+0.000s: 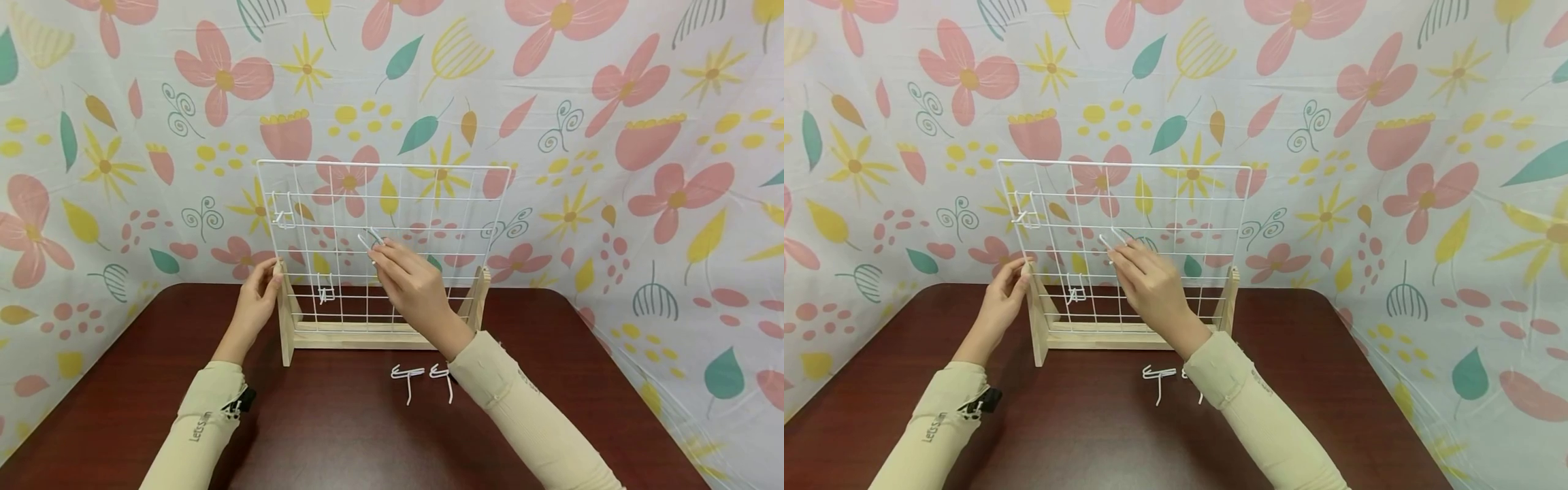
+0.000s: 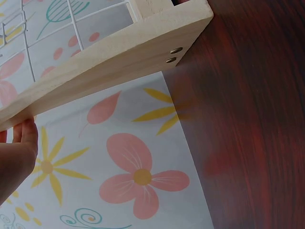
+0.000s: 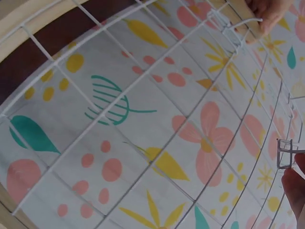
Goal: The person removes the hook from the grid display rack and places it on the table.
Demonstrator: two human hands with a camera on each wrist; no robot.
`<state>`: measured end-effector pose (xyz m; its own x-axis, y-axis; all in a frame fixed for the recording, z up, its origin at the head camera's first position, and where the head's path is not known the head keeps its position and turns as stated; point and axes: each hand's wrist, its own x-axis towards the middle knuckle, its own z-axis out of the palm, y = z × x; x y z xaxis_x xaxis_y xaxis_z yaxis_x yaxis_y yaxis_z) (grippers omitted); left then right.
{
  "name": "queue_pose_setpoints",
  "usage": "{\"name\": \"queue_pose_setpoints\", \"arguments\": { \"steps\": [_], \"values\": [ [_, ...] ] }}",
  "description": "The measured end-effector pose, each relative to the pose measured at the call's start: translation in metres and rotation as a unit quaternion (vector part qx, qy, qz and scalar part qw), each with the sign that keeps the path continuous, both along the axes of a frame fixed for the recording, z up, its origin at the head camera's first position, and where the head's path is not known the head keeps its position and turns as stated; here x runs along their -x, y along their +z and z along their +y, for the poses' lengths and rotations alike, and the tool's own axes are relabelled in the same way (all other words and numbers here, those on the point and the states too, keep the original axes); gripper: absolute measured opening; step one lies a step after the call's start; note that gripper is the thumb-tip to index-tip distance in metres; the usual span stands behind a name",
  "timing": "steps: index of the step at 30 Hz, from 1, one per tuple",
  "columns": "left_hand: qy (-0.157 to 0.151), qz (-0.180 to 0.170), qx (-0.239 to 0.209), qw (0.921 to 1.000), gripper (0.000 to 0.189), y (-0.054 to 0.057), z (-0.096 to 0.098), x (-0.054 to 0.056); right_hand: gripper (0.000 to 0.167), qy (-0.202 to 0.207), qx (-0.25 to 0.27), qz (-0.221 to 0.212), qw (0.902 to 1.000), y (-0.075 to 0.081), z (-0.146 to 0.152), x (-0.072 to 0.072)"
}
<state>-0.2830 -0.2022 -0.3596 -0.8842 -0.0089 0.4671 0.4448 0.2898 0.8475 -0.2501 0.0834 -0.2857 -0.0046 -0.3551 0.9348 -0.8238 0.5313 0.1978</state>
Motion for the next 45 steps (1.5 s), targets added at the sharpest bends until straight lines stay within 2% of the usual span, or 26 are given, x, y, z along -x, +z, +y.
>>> {"name": "queue_pose_setpoints", "arguments": {
  "steps": [6,11,19,26,31,39,42,45],
  "values": [
    [0.002,-0.005,-0.002,1.0000,0.040,0.001,0.002,-0.001,0.023,0.007,-0.017,-0.010,0.9998,-0.012,0.006,-0.004],
    [-0.001,-0.024,-0.005,0.9997,0.041,0.004,0.002,-0.004,0.023,0.005,-0.029,-0.011,0.9995,-0.023,0.009,-0.006],
    [-0.004,-0.031,-0.005,0.9995,0.040,0.021,0.008,-0.022,0.018,0.002,-0.051,-0.013,0.9986,-0.039,0.012,-0.011],
    [-0.004,-0.029,-0.002,0.9996,0.041,0.012,0.003,-0.013,0.018,0.007,-0.071,-0.021,0.9972,-0.050,0.016,-0.013],
    [-0.006,-0.032,-0.014,0.9994,0.040,0.015,0.005,-0.017,0.017,0.003,-0.093,-0.020,0.9954,-0.061,0.018,-0.014],
    [0.003,-0.025,-0.010,0.9996,0.042,0.002,0.001,-0.003,0.024,-0.007,-0.124,-0.005,0.9923,-0.073,0.019,-0.015],
    [0.003,-0.020,-0.010,0.9997,0.042,0.002,0.001,-0.002,0.025,-0.010,-0.137,0.004,0.9905,-0.076,0.019,-0.015],
    [0.002,-0.030,-0.005,0.9995,0.042,0.011,0.004,-0.010,0.026,-0.006,-0.149,0.008,0.9887,-0.078,0.019,-0.016]
  ]
}}
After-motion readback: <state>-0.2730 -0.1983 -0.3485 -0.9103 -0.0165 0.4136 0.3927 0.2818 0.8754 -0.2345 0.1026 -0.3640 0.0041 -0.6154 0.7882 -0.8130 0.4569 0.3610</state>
